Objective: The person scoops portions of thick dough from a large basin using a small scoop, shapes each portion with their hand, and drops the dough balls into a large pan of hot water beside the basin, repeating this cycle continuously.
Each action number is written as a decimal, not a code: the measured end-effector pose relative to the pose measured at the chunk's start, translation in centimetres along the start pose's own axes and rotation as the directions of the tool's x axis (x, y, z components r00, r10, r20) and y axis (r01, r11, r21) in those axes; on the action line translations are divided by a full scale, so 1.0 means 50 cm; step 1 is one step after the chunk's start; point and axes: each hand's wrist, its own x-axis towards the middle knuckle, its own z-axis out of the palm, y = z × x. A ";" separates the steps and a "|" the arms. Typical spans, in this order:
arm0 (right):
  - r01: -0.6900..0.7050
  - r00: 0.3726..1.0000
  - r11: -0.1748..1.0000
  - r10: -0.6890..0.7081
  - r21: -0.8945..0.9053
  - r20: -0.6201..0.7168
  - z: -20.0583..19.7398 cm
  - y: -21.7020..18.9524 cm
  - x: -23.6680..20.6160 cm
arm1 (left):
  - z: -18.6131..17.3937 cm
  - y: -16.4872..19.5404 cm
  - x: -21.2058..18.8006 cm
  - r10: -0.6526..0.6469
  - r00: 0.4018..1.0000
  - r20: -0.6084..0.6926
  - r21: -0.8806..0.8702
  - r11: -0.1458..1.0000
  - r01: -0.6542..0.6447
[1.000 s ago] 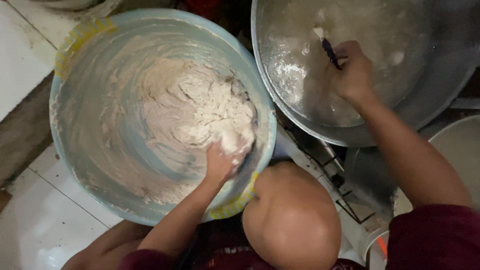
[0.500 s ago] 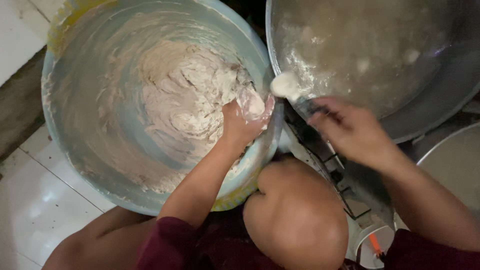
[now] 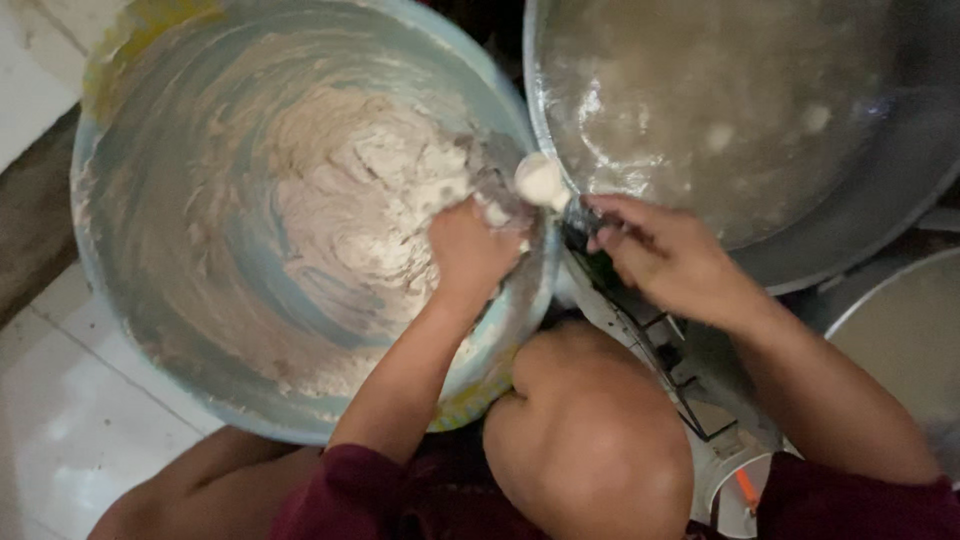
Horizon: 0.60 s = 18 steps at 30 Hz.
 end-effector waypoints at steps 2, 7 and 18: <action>0.070 0.982 0.986 -0.095 -0.152 -0.162 -0.020 0.018 0.017 | 0.004 -0.003 -0.004 -0.048 0.999 -0.008 0.023 0.999 0.048; 0.156 0.941 0.919 -0.250 -0.361 -0.229 -0.072 0.029 0.092 | 0.016 -0.010 -0.018 0.025 0.999 -0.046 -0.280 0.959 -0.037; 0.160 0.984 0.951 -0.176 -0.265 -0.036 0.001 -0.025 -0.032 | 0.031 0.001 -0.033 0.118 0.973 -0.198 -0.513 0.833 -0.205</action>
